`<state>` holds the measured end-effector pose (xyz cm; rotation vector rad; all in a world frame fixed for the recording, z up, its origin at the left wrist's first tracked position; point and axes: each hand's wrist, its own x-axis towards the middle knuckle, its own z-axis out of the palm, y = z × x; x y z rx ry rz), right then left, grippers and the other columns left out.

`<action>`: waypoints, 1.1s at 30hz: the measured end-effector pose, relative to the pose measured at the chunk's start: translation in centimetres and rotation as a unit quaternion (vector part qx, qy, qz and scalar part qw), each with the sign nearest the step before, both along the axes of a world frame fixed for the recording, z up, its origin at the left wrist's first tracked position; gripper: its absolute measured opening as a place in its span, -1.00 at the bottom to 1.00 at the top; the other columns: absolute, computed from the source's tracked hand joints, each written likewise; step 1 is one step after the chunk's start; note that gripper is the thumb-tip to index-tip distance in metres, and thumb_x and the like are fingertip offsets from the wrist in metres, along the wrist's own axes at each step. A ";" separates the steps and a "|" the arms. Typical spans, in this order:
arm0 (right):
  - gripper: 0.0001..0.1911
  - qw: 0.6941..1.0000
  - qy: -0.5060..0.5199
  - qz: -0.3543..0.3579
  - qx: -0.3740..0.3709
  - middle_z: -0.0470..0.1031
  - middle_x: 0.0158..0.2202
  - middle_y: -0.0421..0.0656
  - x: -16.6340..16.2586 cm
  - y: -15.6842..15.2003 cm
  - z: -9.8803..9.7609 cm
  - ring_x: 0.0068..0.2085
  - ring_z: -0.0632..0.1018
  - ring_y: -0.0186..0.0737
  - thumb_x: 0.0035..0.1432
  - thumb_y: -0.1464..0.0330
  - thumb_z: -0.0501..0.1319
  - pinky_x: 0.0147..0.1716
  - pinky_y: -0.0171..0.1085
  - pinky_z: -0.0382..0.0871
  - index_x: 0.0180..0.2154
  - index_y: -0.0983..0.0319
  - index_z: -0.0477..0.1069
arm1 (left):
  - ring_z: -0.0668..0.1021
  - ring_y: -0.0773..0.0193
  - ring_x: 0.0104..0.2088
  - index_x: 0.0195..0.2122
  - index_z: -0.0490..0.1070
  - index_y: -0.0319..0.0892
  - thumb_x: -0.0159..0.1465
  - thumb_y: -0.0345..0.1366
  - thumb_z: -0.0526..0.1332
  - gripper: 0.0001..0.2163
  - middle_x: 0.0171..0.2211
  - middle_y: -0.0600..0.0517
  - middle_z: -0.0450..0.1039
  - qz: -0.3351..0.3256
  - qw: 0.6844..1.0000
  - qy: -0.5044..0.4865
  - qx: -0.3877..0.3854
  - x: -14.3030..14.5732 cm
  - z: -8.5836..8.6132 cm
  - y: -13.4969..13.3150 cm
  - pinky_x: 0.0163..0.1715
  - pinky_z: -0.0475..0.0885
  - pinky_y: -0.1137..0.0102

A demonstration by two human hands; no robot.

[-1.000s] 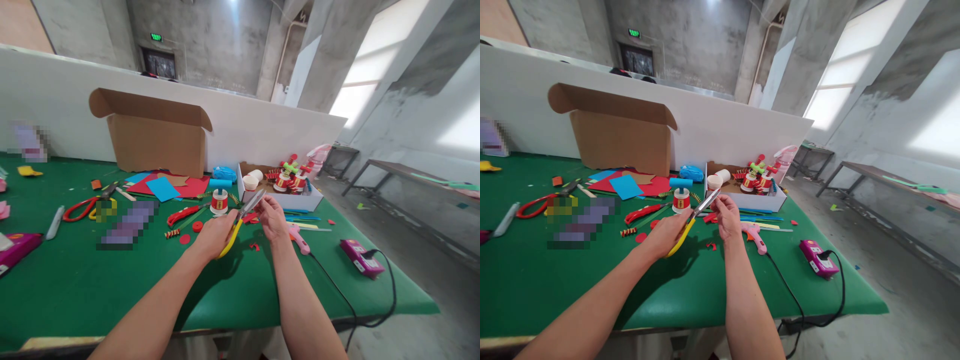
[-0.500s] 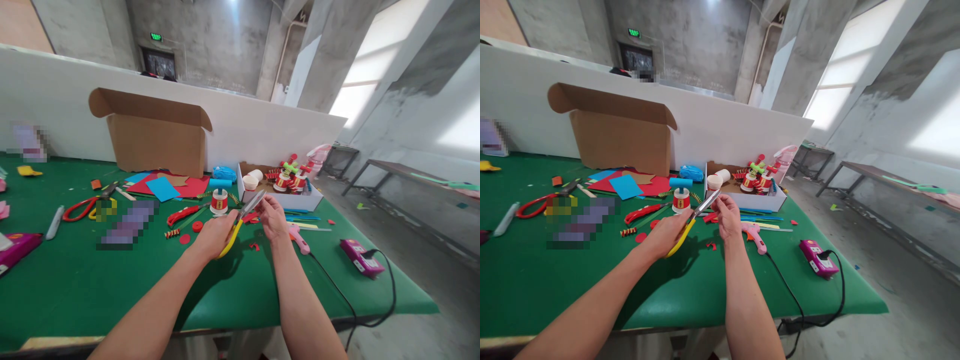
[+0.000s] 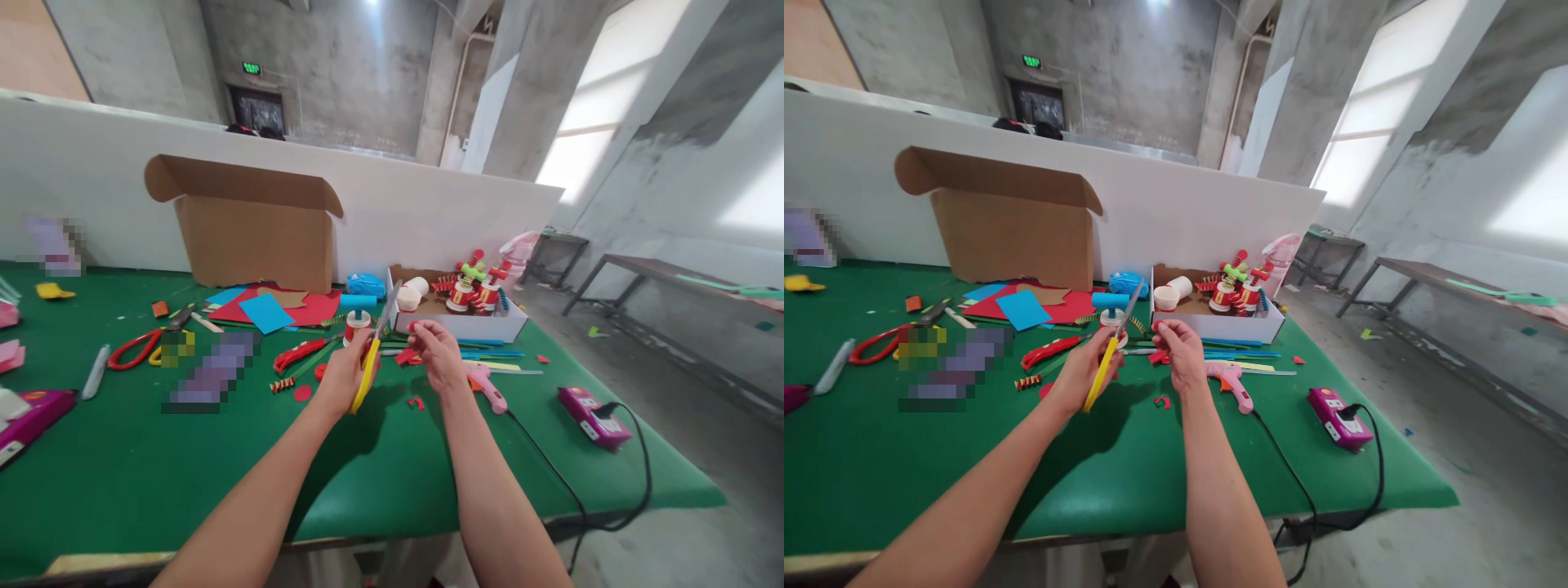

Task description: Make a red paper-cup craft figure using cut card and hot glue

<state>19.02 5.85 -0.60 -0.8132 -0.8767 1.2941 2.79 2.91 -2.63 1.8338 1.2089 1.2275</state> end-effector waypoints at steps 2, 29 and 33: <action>-0.72 0.999 -0.030 0.021 -0.006 0.49 -0.49 -0.26 -0.3 -0.2 -0.1 -0.53 0.42 -0.46 -0.28 0.25 0.43 -0.53 -0.43 0.28 -0.50 0.23 0.45 | 0.51 0.29 -0.42 -0.04 0.21 -0.19 0.13 -0.26 0.16 -0.63 -0.38 0.04 0.40 0.010 0.992 -0.123 -0.026 0.2 -0.1 0.5 -0.45 0.44 0.41; -0.54 0.988 -0.033 0.121 -0.085 0.46 -0.52 -0.18 -3.1 -1.1 -1.0 -0.51 0.42 -0.36 -0.09 -0.05 0.23 -0.39 -0.31 0.30 -0.50 0.25 0.43 | 0.46 0.39 -0.45 -0.18 0.30 -0.20 -0.08 -0.31 0.35 -0.58 -0.49 0.14 0.38 0.033 0.942 -0.331 -0.050 0.3 1.6 0.1 -0.37 0.40 0.46; -0.63 0.987 0.034 0.133 -0.088 0.46 -0.50 -0.22 -4.7 -1.9 -1.4 -0.50 0.41 -0.37 -0.18 0.07 0.35 -0.39 -0.32 0.31 -0.47 0.23 0.40 | 0.46 0.41 -0.49 -0.16 0.28 -0.21 -0.11 -0.30 0.35 -0.54 -0.49 0.15 0.38 0.075 0.917 -0.389 -0.050 0.4 1.6 0.3 -0.40 0.39 0.46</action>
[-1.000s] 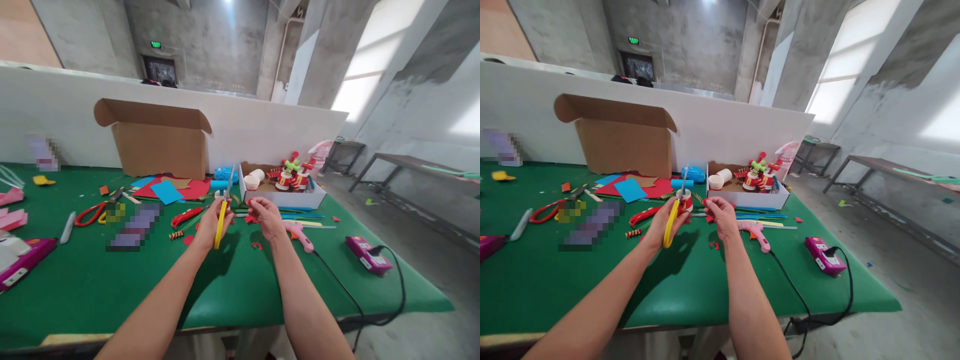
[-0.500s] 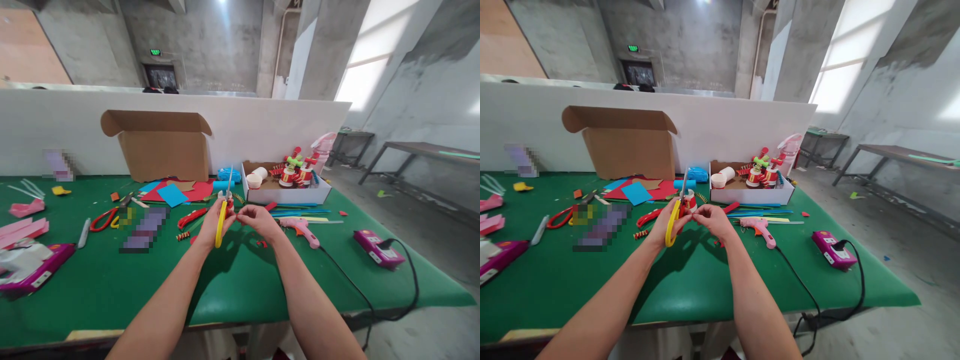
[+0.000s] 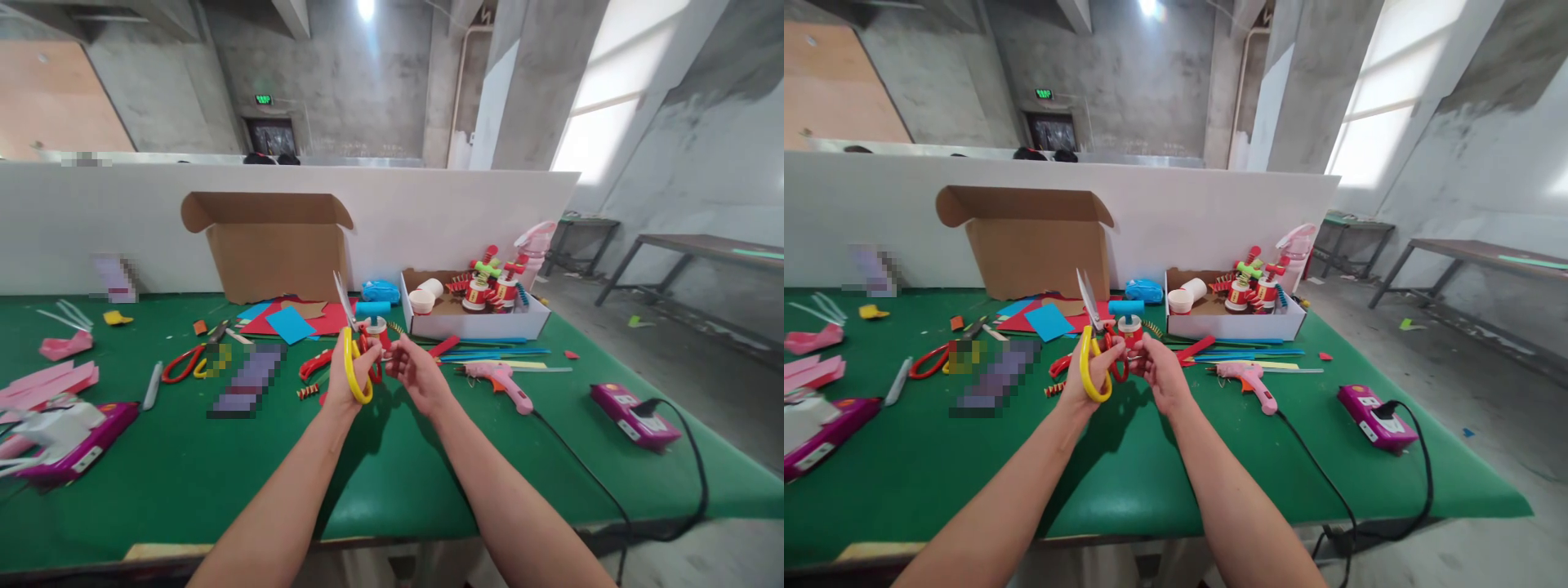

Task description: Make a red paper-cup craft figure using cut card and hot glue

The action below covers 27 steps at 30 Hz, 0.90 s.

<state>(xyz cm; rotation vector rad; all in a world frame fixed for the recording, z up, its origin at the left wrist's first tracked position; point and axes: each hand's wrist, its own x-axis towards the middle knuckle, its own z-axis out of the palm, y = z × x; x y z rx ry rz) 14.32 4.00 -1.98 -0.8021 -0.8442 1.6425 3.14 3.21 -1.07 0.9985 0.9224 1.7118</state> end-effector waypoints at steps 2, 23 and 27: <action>-0.66 0.999 0.002 -0.020 0.033 0.44 -0.49 -0.26 -0.7 -0.5 -0.2 -0.50 0.40 -0.40 -0.26 0.20 0.43 -0.40 -0.34 0.30 -0.46 0.22 0.39 | 0.45 0.43 -0.51 -0.15 0.27 -0.21 -0.11 -0.30 0.34 -0.53 -0.50 0.17 0.37 -0.001 1.000 -0.019 -0.001 0.1 0.0 0.0 -0.44 0.38 0.48; -0.69 0.995 0.007 -0.090 0.049 0.42 -0.52 -0.29 -0.8 -0.1 -0.3 -0.53 0.36 -0.44 -0.34 0.26 0.45 -0.46 -0.36 0.29 -0.50 0.21 0.44 | 0.45 0.41 -0.47 -0.12 0.22 -0.18 0.02 -0.31 0.26 -0.62 -0.46 0.14 0.34 0.003 0.994 0.098 0.039 0.6 0.0 -0.4 -0.46 0.37 0.52; -0.70 0.990 -0.008 -0.116 0.078 0.46 -0.49 -0.27 0.8 0.4 0.3 -0.52 0.40 -0.42 -0.29 0.24 0.43 -0.43 -0.35 0.33 -0.47 0.21 0.42 | 0.46 0.39 -0.44 -0.09 0.24 -0.14 0.08 -0.29 0.22 -0.65 -0.41 0.11 0.37 0.006 0.975 0.209 0.069 -0.2 -1.0 0.3 -0.39 0.37 0.48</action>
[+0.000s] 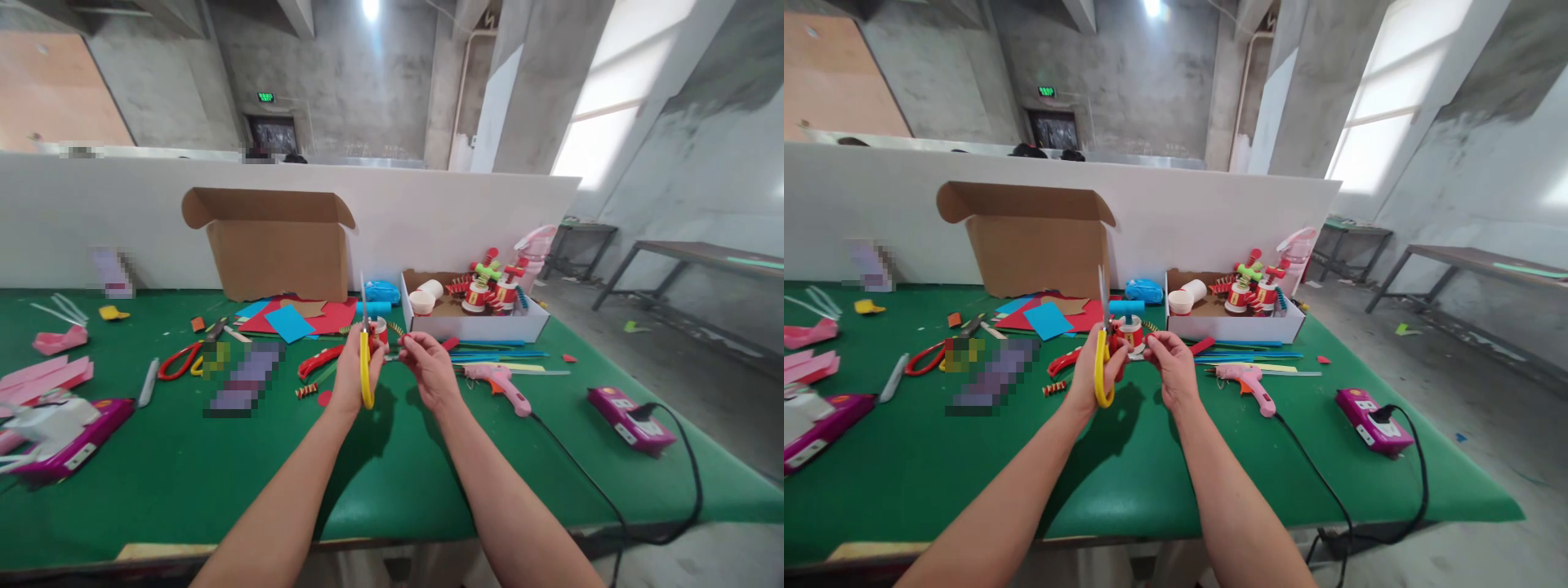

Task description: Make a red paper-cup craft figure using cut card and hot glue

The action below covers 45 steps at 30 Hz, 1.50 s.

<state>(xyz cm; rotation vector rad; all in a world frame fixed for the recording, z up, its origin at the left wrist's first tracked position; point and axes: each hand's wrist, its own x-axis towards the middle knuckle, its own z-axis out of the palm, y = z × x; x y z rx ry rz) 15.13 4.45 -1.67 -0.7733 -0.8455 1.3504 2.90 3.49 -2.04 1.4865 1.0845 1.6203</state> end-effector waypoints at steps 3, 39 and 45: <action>-0.68 0.999 -0.027 -0.036 0.024 0.51 -0.45 -0.23 1.8 0.6 0.5 -0.51 0.44 -0.38 -0.27 0.21 0.41 -0.42 -0.33 0.36 -0.45 0.20 0.40 | 0.46 0.34 -0.43 -0.06 0.28 -0.12 0.11 -0.30 0.18 -0.66 -0.41 0.09 0.39 -0.012 0.995 0.103 0.000 -0.6 -0.5 0.1 -0.39 0.34 0.47; -0.78 0.991 -0.112 -0.019 0.072 0.45 -0.50 -0.27 4.8 1.2 1.0 -0.42 0.45 -0.34 -0.22 0.25 0.39 -0.26 -0.27 0.35 -0.50 0.19 0.42 | 0.55 0.03 -0.21 0.04 0.23 -0.09 0.25 -0.37 -0.04 -0.67 -0.15 -0.15 0.48 -0.055 0.834 0.549 -0.014 -1.1 0.5 -1.6 -0.28 0.36 0.31; -0.77 0.992 -0.103 -0.009 0.072 0.45 -0.50 -0.27 4.9 1.3 0.9 -0.41 0.45 -0.35 -0.22 0.26 0.39 -0.26 -0.30 0.35 -0.50 0.20 0.42 | 0.55 0.02 -0.20 0.03 0.24 -0.10 0.24 -0.38 -0.03 -0.67 -0.13 -0.16 0.48 -0.059 0.836 0.545 -0.013 -1.0 0.7 -1.7 -0.28 0.36 0.31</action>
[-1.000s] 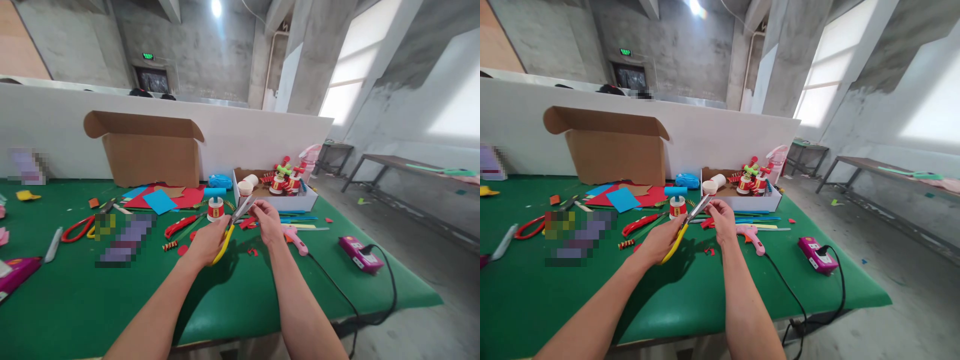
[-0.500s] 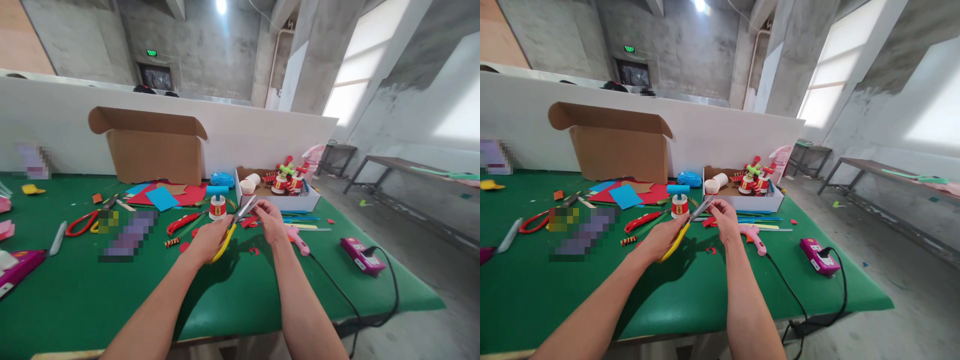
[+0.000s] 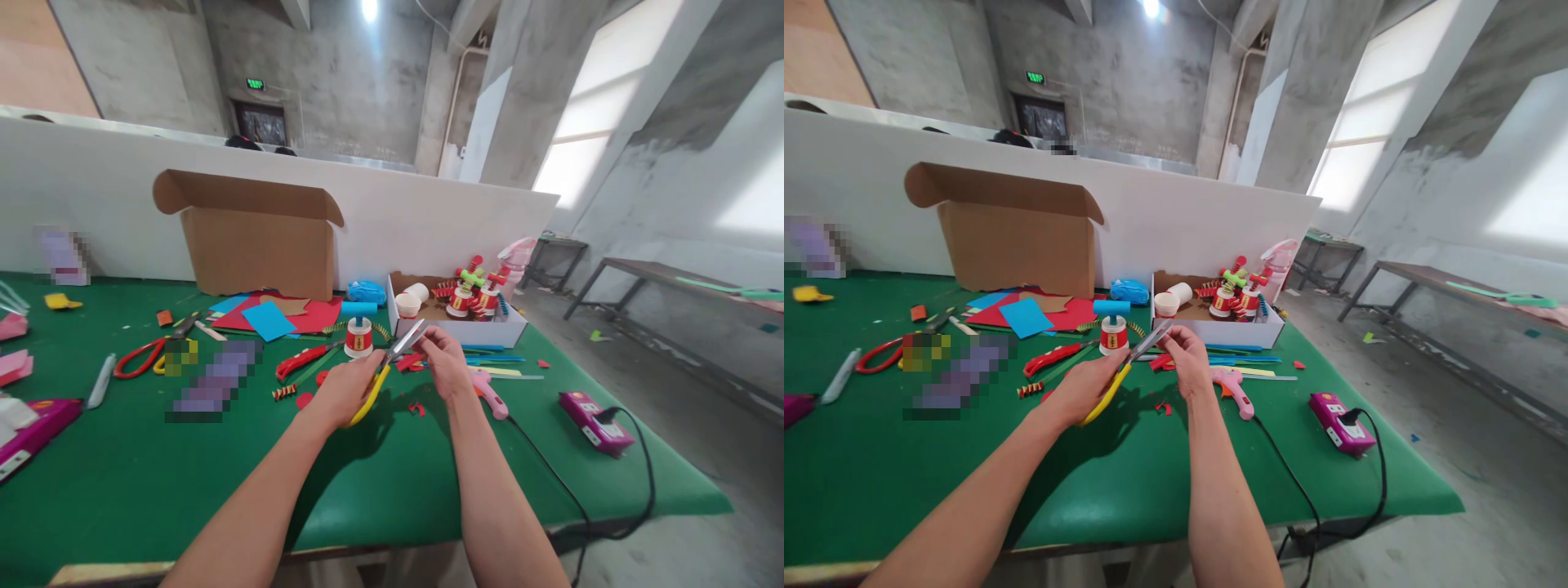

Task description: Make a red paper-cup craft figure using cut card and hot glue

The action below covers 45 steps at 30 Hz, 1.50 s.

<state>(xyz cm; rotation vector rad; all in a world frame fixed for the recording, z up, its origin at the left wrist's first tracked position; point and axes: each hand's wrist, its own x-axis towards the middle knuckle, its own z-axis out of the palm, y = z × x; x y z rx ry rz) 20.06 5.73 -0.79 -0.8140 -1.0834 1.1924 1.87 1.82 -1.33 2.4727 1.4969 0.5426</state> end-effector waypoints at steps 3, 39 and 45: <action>-0.76 1.000 -0.003 0.002 0.005 0.45 -0.50 -0.27 0.1 0.1 -0.1 -0.41 0.45 -0.35 -0.21 0.25 0.40 -0.27 -0.30 0.34 -0.50 0.20 0.42 | 0.55 0.02 -0.20 0.05 0.22 -0.10 0.24 -0.38 -0.03 -0.66 -0.12 -0.17 0.47 0.003 1.000 0.006 -0.006 0.0 0.1 0.0 -0.29 0.37 0.31; -0.78 0.999 -0.037 0.030 0.019 0.45 -0.50 -0.26 1.0 0.1 -0.1 -0.40 0.46 -0.32 -0.18 0.24 0.39 -0.24 -0.28 0.34 -0.48 0.19 0.44 | 0.55 0.04 -0.23 0.04 0.19 -0.11 0.26 -0.35 -0.05 -0.68 -0.15 -0.14 0.49 -0.008 0.999 0.041 -0.022 -0.1 0.6 -0.1 -0.36 0.35 0.34; -0.78 0.999 -0.039 0.029 0.014 0.46 -0.48 -0.26 1.2 0.2 -0.1 -0.39 0.46 -0.33 -0.19 0.26 0.39 -0.25 -0.31 0.33 -0.48 0.20 0.44 | 0.55 0.03 -0.21 0.06 0.18 -0.11 0.27 -0.35 -0.05 -0.67 -0.12 -0.16 0.47 -0.012 0.998 0.049 -0.024 -0.2 0.6 0.0 -0.33 0.36 0.32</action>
